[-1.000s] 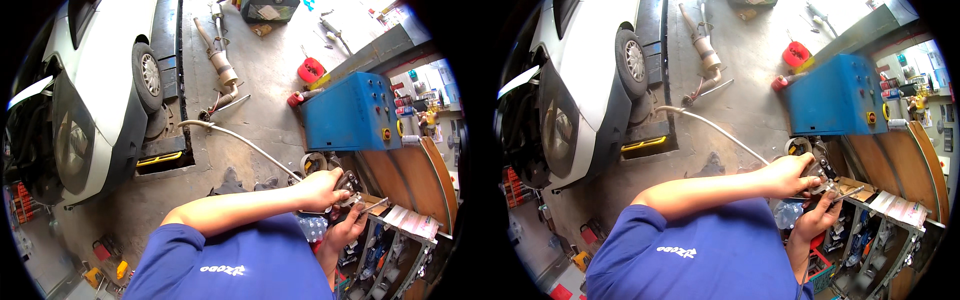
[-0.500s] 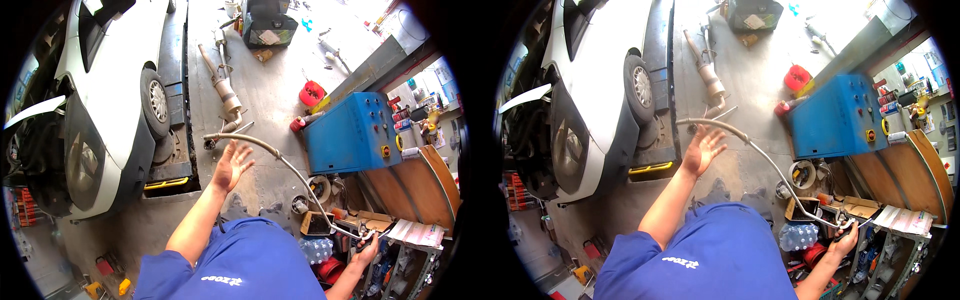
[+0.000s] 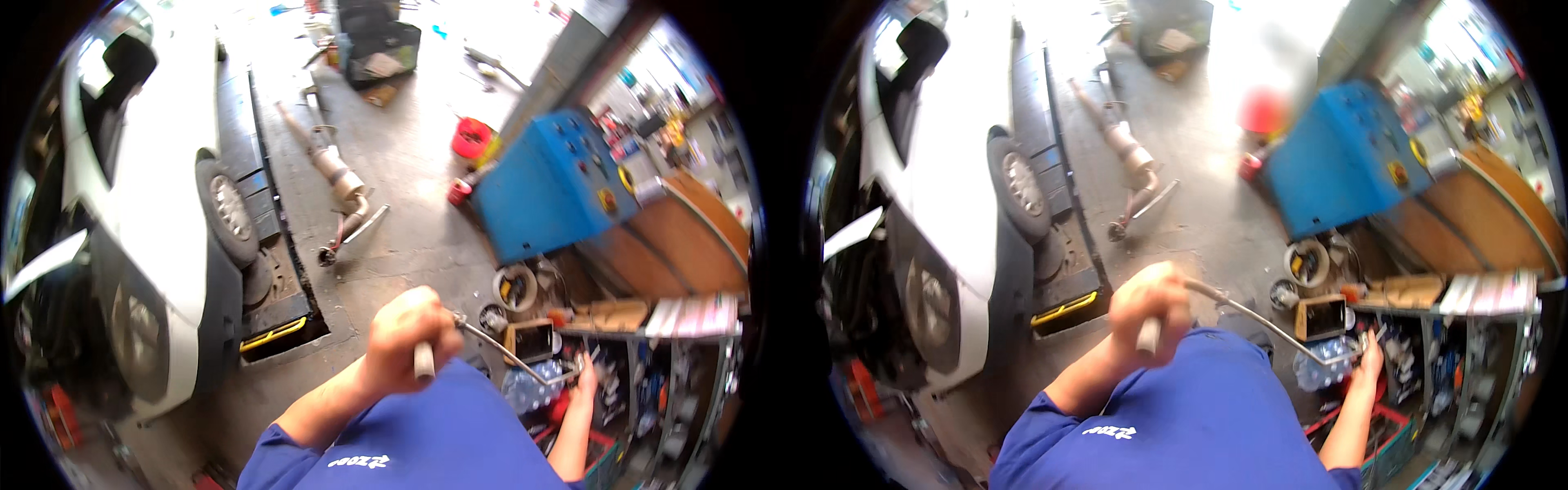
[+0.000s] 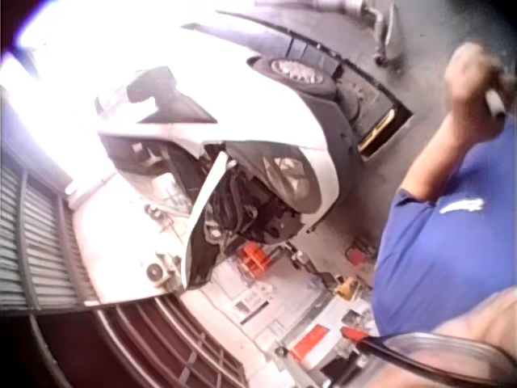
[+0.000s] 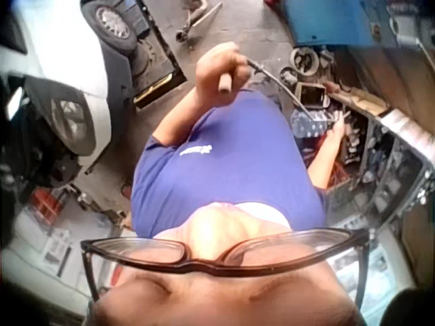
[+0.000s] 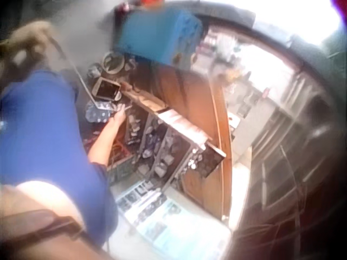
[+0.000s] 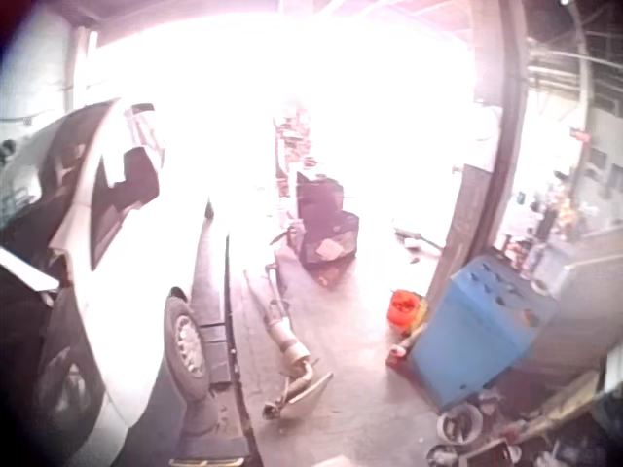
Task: The person handles a metal rod and a small mechanical component in a garage. They walk around the workspace, pick up a screwdriver, and use it to adjust the component. The person then returns to the car with the adjusted part.
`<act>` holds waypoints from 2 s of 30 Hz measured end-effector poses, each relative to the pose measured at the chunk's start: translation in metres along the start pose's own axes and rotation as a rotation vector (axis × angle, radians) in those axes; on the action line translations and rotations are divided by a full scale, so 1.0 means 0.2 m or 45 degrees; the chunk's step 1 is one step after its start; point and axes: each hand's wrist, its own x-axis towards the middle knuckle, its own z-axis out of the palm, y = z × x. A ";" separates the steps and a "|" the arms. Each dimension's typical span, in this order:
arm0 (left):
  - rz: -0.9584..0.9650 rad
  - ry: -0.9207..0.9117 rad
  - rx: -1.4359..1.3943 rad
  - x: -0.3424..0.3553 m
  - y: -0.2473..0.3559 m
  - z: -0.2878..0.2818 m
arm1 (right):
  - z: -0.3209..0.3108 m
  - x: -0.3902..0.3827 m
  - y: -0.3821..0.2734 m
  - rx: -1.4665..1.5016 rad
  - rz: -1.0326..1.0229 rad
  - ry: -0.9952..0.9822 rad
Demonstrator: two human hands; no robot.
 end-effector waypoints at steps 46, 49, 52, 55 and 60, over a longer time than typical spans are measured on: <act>-0.167 -0.266 -0.059 0.24 0.55 0.23 | 0.17 -0.07 -0.01 0.178 0.026 0.059; 0.273 -0.097 -0.123 0.21 0.40 0.27 | 0.15 -0.07 -0.01 0.206 0.007 0.044; 0.358 0.095 -0.103 0.17 0.35 0.35 | 0.12 -0.08 -0.04 0.162 0.028 -0.020; 0.010 -0.123 -0.047 0.16 0.50 0.27 | 0.11 -0.10 -0.05 0.143 0.033 0.005; 0.024 -0.251 -0.146 0.16 0.49 0.22 | 0.08 -0.07 -0.04 0.197 0.019 -0.019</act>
